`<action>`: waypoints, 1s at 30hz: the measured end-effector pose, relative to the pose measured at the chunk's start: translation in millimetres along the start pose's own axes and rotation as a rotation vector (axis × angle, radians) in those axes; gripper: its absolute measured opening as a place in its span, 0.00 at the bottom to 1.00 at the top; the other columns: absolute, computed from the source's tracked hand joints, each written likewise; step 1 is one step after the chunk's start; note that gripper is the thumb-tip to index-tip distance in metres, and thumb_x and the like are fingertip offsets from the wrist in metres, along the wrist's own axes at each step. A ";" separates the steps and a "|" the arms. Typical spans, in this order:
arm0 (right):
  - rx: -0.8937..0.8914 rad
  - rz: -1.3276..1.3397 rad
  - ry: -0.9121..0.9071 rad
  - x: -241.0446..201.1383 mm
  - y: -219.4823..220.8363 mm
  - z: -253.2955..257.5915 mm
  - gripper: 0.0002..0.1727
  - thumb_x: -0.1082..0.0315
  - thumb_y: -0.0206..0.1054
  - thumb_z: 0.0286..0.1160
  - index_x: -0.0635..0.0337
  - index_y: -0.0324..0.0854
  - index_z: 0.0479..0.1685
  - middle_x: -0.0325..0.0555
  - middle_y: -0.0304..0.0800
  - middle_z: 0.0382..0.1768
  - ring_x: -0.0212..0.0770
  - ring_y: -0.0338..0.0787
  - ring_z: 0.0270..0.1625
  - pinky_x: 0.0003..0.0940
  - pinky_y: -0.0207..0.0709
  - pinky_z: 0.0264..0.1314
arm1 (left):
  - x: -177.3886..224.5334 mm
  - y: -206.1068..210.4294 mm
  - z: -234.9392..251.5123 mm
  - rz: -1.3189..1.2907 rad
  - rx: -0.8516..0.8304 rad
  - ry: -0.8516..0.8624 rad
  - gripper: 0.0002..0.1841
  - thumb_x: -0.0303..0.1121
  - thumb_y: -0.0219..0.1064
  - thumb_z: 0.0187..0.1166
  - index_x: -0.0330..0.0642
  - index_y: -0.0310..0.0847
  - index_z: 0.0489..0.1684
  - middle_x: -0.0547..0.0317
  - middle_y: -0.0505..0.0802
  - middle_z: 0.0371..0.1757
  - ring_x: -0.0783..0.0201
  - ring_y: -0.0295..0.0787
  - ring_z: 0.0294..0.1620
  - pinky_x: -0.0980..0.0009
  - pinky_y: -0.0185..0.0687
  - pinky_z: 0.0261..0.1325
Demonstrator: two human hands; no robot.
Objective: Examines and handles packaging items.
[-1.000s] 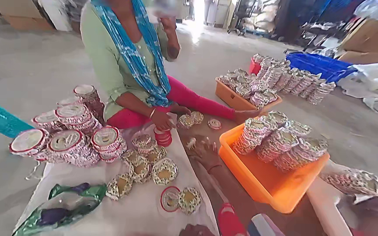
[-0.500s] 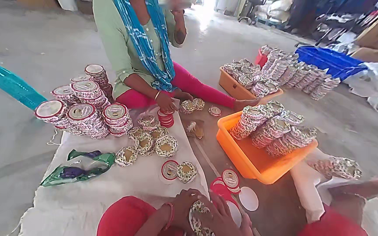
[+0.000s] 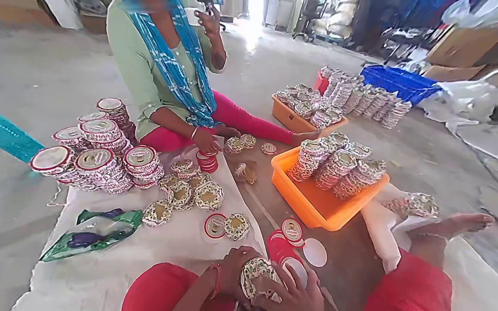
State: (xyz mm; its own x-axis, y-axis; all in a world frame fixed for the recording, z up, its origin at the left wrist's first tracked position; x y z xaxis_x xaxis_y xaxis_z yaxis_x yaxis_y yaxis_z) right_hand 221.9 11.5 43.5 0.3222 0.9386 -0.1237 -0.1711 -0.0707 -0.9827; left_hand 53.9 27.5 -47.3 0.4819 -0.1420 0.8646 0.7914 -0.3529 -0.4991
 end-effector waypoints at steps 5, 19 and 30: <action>0.004 -0.018 0.048 19.2 5.4 -12.3 0.23 0.28 0.68 0.60 0.18 0.90 0.53 0.29 0.88 0.70 0.60 0.72 0.84 0.76 0.67 0.71 | -4.1 1.2 1.2 -0.001 -0.062 -0.085 0.62 0.46 0.96 0.30 0.56 0.70 0.84 0.44 0.72 0.84 0.32 0.70 0.79 0.31 0.67 0.73; 0.188 0.016 0.361 27.6 22.1 -44.7 0.40 0.26 0.65 0.61 0.36 0.85 0.73 0.39 0.83 0.78 0.69 0.73 0.82 0.81 0.60 0.74 | -5.3 -2.9 -3.9 -0.118 0.016 0.094 0.60 0.50 0.94 0.33 0.46 0.71 0.83 0.40 0.75 0.82 0.38 0.69 0.81 0.33 0.61 0.78; 0.114 0.107 0.200 -8.8 15.3 -36.6 0.29 0.32 0.67 0.69 0.25 0.84 0.71 0.33 0.83 0.78 0.59 0.71 0.86 0.74 0.62 0.81 | -0.3 -1.1 -2.6 -0.002 0.038 0.068 0.62 0.47 0.95 0.30 0.44 0.71 0.82 0.40 0.78 0.79 0.39 0.71 0.81 0.33 0.63 0.78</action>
Point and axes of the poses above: each hand's wrist, its own z-axis towards the middle knuckle, its own y-axis out of the palm, x = y × z, the point moved 7 cm from there along z, towards the middle knuckle
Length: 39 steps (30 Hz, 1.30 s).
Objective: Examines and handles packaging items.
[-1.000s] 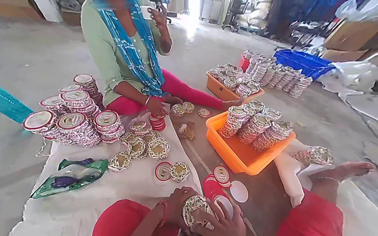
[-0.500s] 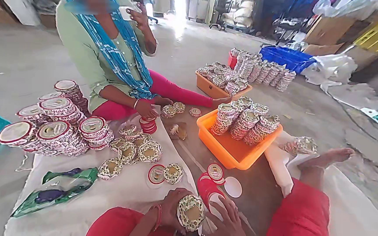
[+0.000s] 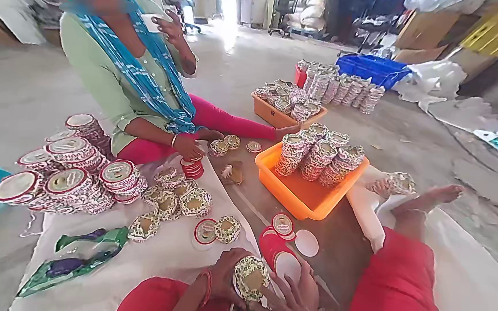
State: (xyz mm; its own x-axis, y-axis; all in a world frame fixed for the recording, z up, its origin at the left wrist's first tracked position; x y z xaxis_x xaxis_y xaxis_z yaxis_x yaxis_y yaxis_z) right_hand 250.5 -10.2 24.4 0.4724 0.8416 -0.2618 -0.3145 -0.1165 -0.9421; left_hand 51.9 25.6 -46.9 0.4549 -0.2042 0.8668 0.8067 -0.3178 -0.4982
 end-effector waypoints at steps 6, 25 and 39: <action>0.136 -0.283 -0.122 -6.8 -8.3 10.5 0.23 0.28 0.57 0.74 0.20 0.88 0.57 0.19 0.88 0.69 0.44 0.72 0.86 0.65 0.61 0.85 | -3.5 -0.8 -1.4 -0.041 0.052 0.084 0.61 0.49 0.95 0.30 0.43 0.73 0.80 0.41 0.80 0.77 0.41 0.74 0.78 0.34 0.67 0.75; 0.099 -0.236 0.075 41.5 -8.7 10.4 0.35 0.24 0.62 0.64 0.24 0.83 0.71 0.27 0.78 0.81 0.58 0.70 0.86 0.71 0.63 0.78 | 1.1 -2.7 0.8 -0.068 -0.011 -0.004 0.61 0.49 0.95 0.30 0.42 0.73 0.80 0.41 0.79 0.79 0.41 0.72 0.81 0.33 0.63 0.78; -0.364 0.354 0.314 14.9 -2.4 60.8 0.41 0.39 0.69 0.73 0.43 0.69 0.88 0.41 0.48 0.96 0.62 0.36 0.97 0.69 0.30 0.93 | 13.5 -7.4 -1.6 -0.053 0.018 -0.040 0.59 0.43 0.94 0.31 0.34 0.73 0.79 0.34 0.77 0.79 0.35 0.72 0.79 0.35 0.63 0.79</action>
Point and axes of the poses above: each hand's wrist, its own z-axis towards the middle knuckle, its own y-axis out of the palm, x = y × z, the point moved 7 cm from there along z, towards the middle knuckle
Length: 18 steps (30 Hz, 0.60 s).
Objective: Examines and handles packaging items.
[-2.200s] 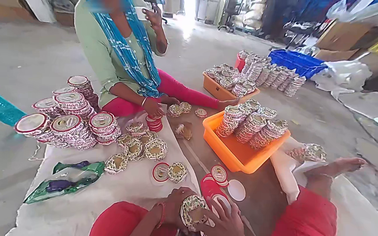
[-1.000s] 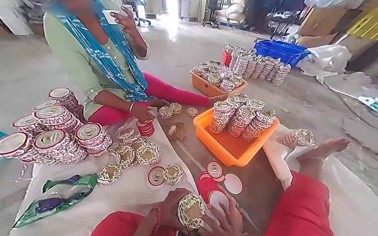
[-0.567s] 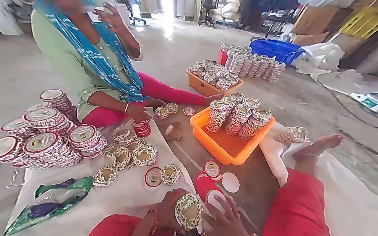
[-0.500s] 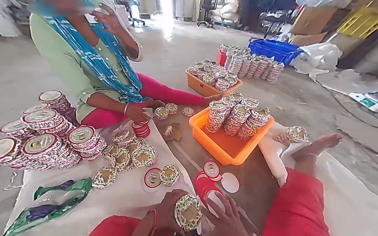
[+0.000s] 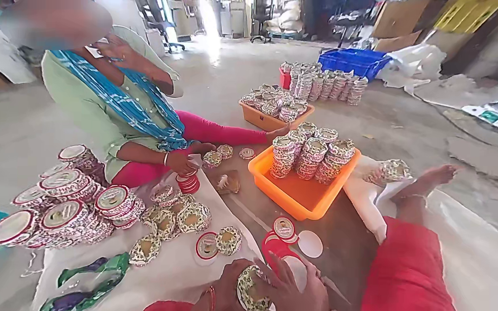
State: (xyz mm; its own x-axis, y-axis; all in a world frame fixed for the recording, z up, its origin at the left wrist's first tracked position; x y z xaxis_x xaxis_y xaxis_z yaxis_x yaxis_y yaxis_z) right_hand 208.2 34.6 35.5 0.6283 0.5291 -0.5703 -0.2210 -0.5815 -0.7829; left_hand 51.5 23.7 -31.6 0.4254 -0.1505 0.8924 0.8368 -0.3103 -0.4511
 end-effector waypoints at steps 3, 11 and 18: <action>0.096 -0.099 -0.110 -9.5 6.5 7.6 0.39 0.38 0.68 0.72 0.47 0.76 0.83 0.44 0.59 0.92 0.65 0.44 0.95 0.74 0.36 0.90 | -4.0 2.5 0.0 0.024 -0.010 -0.028 0.59 0.41 0.93 0.32 0.30 0.71 0.79 0.30 0.76 0.79 0.33 0.70 0.80 0.35 0.61 0.80; 0.381 -0.202 -0.158 20.5 -24.2 -4.7 0.21 0.44 0.75 0.69 0.45 0.94 0.55 0.42 0.76 0.83 0.65 0.63 0.90 0.78 0.50 0.85 | -8.1 2.1 0.3 0.020 0.019 0.045 0.59 0.43 0.95 0.29 0.39 0.74 0.77 0.38 0.80 0.77 0.39 0.75 0.78 0.36 0.69 0.77; 0.314 -0.017 0.213 69.5 1.5 -37.1 0.31 0.37 0.77 0.59 0.55 0.92 0.52 0.52 0.96 0.51 0.57 0.92 0.59 0.63 0.81 0.62 | -10.3 1.4 -0.6 -0.032 0.014 0.064 0.59 0.45 0.95 0.31 0.38 0.72 0.79 0.39 0.79 0.78 0.43 0.73 0.80 0.40 0.68 0.79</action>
Point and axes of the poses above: each hand's wrist, its own z-axis towards the middle knuckle, its own y-axis out of the palm, x = y × z, the point moved 7 cm from there along z, towards the middle knuckle
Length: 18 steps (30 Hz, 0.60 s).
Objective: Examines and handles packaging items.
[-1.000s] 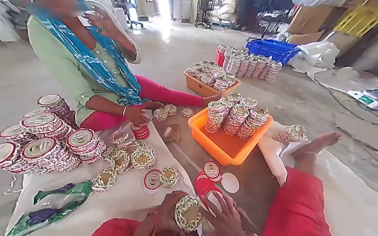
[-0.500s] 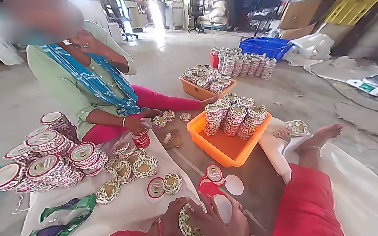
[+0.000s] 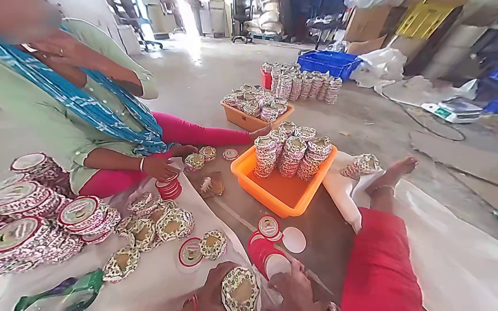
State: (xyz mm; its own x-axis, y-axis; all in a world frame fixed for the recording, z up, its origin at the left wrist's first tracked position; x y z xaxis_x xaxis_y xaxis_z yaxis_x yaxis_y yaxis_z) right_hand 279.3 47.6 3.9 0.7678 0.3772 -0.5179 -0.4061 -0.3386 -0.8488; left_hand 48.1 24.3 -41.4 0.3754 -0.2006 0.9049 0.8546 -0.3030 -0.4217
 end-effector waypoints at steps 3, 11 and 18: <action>-0.138 0.121 0.105 -20.4 31.9 -11.5 0.52 0.37 0.81 0.53 0.65 0.75 0.77 0.65 0.86 0.67 0.63 0.85 0.69 0.62 0.74 0.74 | 2.5 -0.6 0.0 0.009 -0.013 -0.012 0.59 0.45 0.94 0.32 0.38 0.72 0.79 0.38 0.79 0.78 0.41 0.72 0.80 0.39 0.67 0.80; 0.108 -0.037 0.225 -7.2 -12.2 6.4 0.35 0.63 0.67 0.72 0.34 0.72 0.85 0.54 0.97 0.48 0.67 0.93 0.50 0.71 0.80 0.48 | -0.6 -0.3 -3.9 0.007 -0.010 -0.051 0.59 0.45 0.94 0.33 0.40 0.72 0.81 0.40 0.78 0.80 0.44 0.71 0.81 0.41 0.65 0.82; 0.052 0.551 -0.145 -100.1 -33.8 10.0 0.31 0.70 0.72 0.71 0.66 0.75 0.78 0.57 0.91 0.64 0.50 0.94 0.58 0.51 0.86 0.64 | -3.8 8.6 3.5 0.027 0.038 -0.013 0.50 0.48 0.90 0.45 0.32 0.76 0.74 0.36 0.84 0.72 0.45 0.79 0.75 0.45 0.72 0.77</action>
State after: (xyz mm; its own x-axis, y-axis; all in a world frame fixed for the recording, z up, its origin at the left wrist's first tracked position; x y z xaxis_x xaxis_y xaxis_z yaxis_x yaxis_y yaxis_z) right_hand 211.2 29.9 83.5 0.3613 0.2726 -0.8917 -0.7539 -0.4774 -0.4514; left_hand 55.3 25.6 -48.3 0.4027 -0.1963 0.8940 0.8570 -0.2622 -0.4436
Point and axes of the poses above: each hand's wrist, its own z-axis towards the middle knuckle, its own y-axis out of the palm, x = y × z, the point moved 7 cm from there along z, towards the middle knuckle
